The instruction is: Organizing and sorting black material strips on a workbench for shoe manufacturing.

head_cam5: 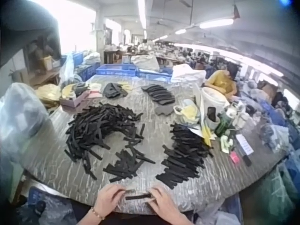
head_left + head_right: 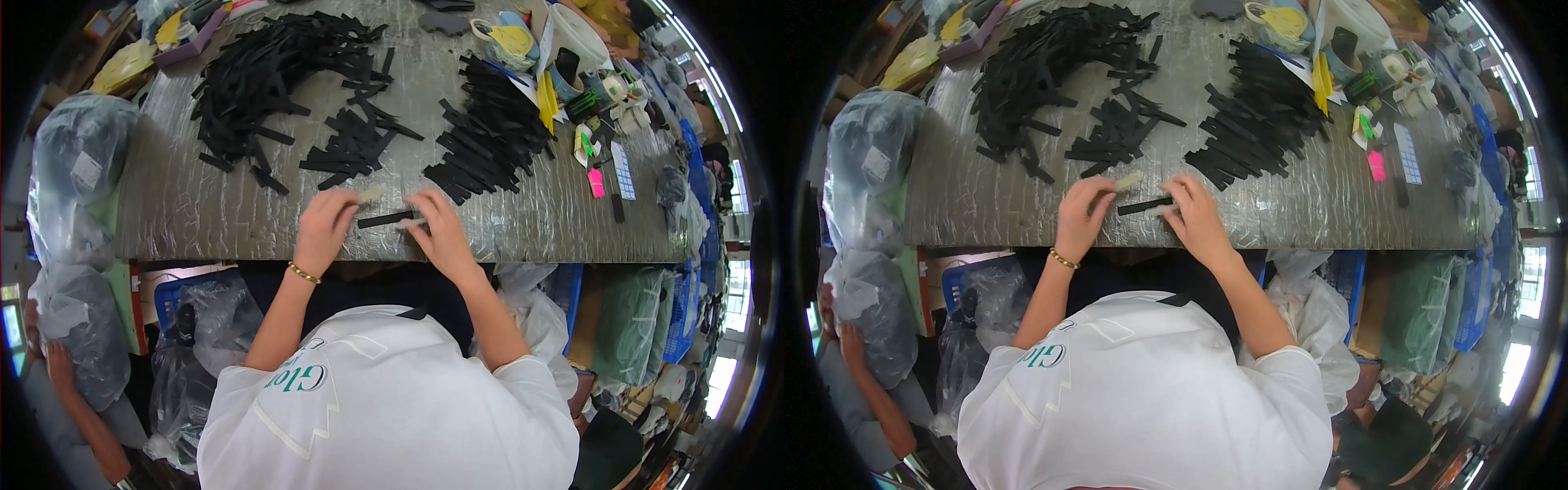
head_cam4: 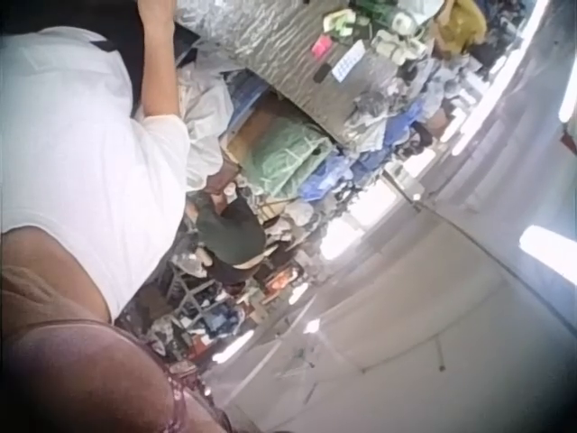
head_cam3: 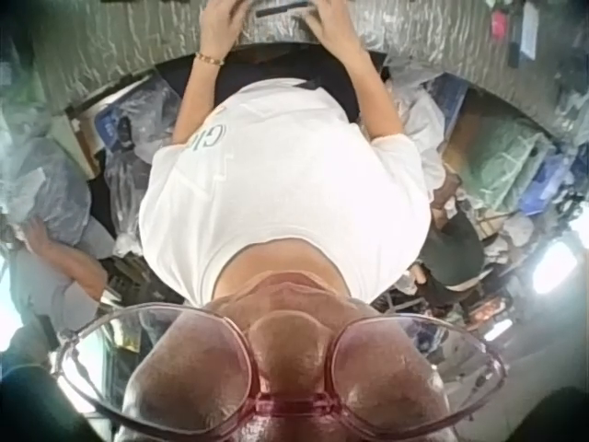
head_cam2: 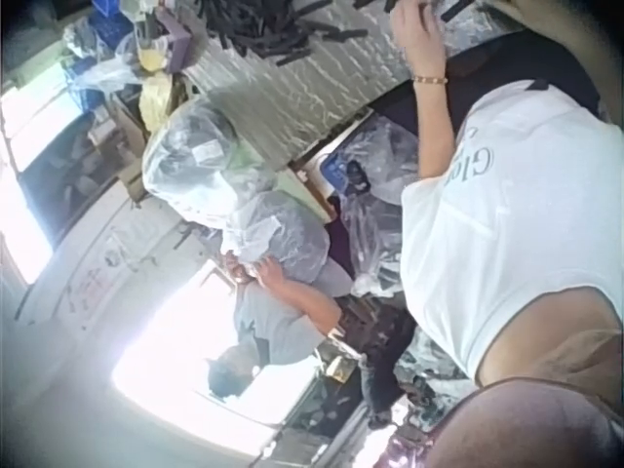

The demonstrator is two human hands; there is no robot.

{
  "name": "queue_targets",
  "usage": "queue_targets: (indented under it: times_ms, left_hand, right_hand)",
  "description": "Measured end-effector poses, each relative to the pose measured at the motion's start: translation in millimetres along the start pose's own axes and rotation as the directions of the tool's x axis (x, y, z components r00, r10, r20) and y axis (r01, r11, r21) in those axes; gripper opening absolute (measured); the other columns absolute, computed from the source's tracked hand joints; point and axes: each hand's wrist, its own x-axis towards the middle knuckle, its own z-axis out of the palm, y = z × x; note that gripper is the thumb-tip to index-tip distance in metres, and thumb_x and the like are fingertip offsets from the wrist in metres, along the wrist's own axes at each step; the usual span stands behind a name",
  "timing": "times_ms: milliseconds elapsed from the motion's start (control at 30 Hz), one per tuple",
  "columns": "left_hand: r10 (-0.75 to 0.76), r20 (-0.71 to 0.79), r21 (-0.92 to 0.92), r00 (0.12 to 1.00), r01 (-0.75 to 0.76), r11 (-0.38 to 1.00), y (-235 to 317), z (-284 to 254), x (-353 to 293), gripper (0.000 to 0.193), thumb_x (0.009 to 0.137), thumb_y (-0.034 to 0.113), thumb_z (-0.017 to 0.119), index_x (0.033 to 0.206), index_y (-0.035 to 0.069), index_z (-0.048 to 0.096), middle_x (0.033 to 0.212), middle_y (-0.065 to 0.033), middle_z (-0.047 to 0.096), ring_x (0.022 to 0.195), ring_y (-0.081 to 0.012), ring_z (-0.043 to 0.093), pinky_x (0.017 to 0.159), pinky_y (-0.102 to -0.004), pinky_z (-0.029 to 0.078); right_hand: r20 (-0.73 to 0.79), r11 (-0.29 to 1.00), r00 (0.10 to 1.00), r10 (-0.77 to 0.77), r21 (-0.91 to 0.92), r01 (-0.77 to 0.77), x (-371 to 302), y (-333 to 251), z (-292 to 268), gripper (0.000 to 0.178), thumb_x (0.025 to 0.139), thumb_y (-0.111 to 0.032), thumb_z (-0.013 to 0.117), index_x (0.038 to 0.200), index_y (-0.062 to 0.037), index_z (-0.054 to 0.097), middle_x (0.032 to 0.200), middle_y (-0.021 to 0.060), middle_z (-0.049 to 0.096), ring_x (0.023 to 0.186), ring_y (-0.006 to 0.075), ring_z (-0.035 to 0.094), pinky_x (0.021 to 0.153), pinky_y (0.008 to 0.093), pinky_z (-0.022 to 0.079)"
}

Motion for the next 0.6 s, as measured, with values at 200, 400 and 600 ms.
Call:
queue_targets:
  times_ms: [200, 400, 600]
  left_hand:
    - [-0.140, -0.147, 0.035, 0.979, 0.146, 0.989, -21.0, -29.3, -2.1, 0.015, 0.085, -0.001, 0.071, 0.099, 0.003, 0.067, 0.098, -0.0102, 0.069, 0.091, -0.0288, 0.066, 0.079, -0.0357, 0.053]
    - [-0.222, -0.206, 0.023, 0.953, 0.231, 0.973, -20.8, -42.6, -3.6, 0.014, 0.086, 0.000, 0.070, 0.099, 0.002, 0.067, 0.098, -0.0110, 0.069, 0.087, -0.0279, 0.067, 0.078, -0.0346, 0.053]
    - [-0.190, -0.188, -0.020, 0.964, 0.189, 0.982, -9.6, -35.9, -1.1, 0.014, 0.086, -0.001, 0.070, 0.099, 0.002, 0.067, 0.100, -0.0112, 0.070, 0.090, -0.0287, 0.067, 0.079, -0.0351, 0.053]
  right_hand:
    - [0.072, 0.943, 0.995, -0.072, -0.319, 0.092, -18.9, 28.3, -9.7, 0.027, 0.087, -0.011, 0.072, 0.112, -0.0040, 0.067, 0.117, 0.0129, 0.057, 0.107, 0.0338, 0.058, 0.091, 0.0423, 0.046]
    - [-0.117, 0.882, 0.992, -0.055, -0.470, -0.006, 18.1, 33.4, -10.1, 0.024, 0.084, -0.015, 0.074, 0.104, -0.0038, 0.067, 0.107, 0.0120, 0.060, 0.101, 0.0326, 0.059, 0.086, 0.0450, 0.046]
    - [-0.057, 0.885, 0.960, -0.273, -0.406, 0.227, 70.3, 27.5, 67.1, 0.019, 0.084, -0.014, 0.071, 0.099, -0.0046, 0.065, 0.098, 0.0098, 0.060, 0.094, 0.0296, 0.060, 0.082, 0.0399, 0.047]
